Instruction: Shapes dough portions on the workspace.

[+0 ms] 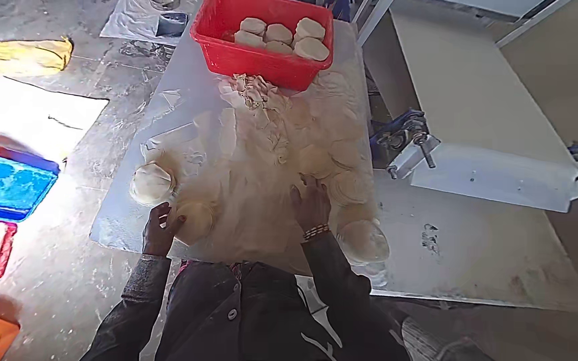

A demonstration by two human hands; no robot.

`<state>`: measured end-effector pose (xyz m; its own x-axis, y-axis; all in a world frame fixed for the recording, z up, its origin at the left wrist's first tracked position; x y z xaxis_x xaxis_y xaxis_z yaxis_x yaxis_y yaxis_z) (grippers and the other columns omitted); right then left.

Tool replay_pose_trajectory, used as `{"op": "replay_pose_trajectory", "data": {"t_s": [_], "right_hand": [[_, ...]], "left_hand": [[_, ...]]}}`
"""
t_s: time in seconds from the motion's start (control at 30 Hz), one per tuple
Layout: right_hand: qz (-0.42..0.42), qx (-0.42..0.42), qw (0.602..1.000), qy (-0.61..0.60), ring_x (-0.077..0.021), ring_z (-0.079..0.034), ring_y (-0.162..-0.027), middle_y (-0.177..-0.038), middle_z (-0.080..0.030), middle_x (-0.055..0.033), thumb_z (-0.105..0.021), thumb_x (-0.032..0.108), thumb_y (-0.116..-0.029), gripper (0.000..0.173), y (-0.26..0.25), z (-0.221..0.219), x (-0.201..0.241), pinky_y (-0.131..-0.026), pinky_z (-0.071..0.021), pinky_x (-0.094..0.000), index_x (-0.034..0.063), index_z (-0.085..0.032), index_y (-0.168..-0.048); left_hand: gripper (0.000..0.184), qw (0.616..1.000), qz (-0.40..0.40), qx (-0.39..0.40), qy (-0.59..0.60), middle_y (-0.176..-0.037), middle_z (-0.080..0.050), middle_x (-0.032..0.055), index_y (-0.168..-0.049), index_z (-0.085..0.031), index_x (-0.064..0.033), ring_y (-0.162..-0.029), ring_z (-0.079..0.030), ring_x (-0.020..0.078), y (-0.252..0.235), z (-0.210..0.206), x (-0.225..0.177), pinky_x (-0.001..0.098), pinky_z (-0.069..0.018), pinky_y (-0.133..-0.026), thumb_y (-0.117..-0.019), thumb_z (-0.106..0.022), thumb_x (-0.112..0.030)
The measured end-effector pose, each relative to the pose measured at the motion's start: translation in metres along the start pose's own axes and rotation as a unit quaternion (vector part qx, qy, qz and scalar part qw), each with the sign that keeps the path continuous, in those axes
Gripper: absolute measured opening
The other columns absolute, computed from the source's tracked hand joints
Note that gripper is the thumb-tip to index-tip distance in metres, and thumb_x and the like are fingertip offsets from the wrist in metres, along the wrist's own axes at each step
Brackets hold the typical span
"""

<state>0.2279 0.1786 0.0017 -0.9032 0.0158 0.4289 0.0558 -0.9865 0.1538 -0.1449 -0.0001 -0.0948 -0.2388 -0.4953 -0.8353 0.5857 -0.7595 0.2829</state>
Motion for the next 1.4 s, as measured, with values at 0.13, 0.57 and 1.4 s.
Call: {"op": "replay_pose_trajectory", "data": {"t_s": [0.13, 0.57, 1.4], "right_hand": [[-0.176, 0.069, 0.981, 0.046, -0.0381, -0.052, -0.135, -0.143, -0.055, -0.0252, -0.057, 0.049, -0.1022, 0.07, -0.008, 0.003, -0.085, -0.112, -0.0402, -0.0513, -0.0022, -0.045, -0.148], [-0.13, 0.099, 0.96, -0.227, -0.0371, -0.06, -0.118, -0.126, -0.063, -0.026, -0.081, 0.014, -0.0799, 0.059, -0.03, -0.027, -0.077, -0.101, -0.0459, -0.0569, -0.0024, -0.059, -0.132], [0.07, 0.203, 0.893, -0.395, -0.0179, -0.069, -0.094, -0.11, -0.068, -0.0144, -0.075, 0.011, -0.0831, 0.06, -0.003, -0.082, 0.112, -0.083, -0.0582, -0.0338, 0.0, -0.05, -0.136]], "left_hand": [[0.066, 0.999, -0.019, -0.006, -0.047, -0.138, -0.053, 0.0311, -0.143, -0.044, 0.0085, -0.123, -0.056, 0.04, 0.001, 0.002, -0.006, 0.0522, -0.0474, -0.1, -0.089, -0.074, -0.014], [0.055, 0.966, -0.236, -0.081, -0.074, -0.144, -0.054, 0.0232, -0.13, -0.064, -0.0012, -0.133, -0.046, 0.0484, 0.056, -0.038, -0.105, 0.0694, -0.0346, -0.102, -0.0873, -0.063, -0.036], [0.038, 0.923, 0.079, 0.147, 0.346, -0.108, -0.067, 0.0143, -0.131, -0.055, 0.0045, -0.091, -0.068, 0.0164, 0.007, -0.1, -0.106, 0.0331, -0.0588, -0.082, -0.0949, -0.065, -0.003]]}}
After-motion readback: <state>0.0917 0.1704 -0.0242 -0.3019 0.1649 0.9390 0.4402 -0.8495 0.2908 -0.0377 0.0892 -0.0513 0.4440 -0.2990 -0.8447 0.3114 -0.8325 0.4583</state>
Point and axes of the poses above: each hand's wrist, its own y-axis away from the middle knuckle, its own z-axis out of the back of the hand, x = y × z, the point moved 10 cm from there along -y, towards the middle knuckle
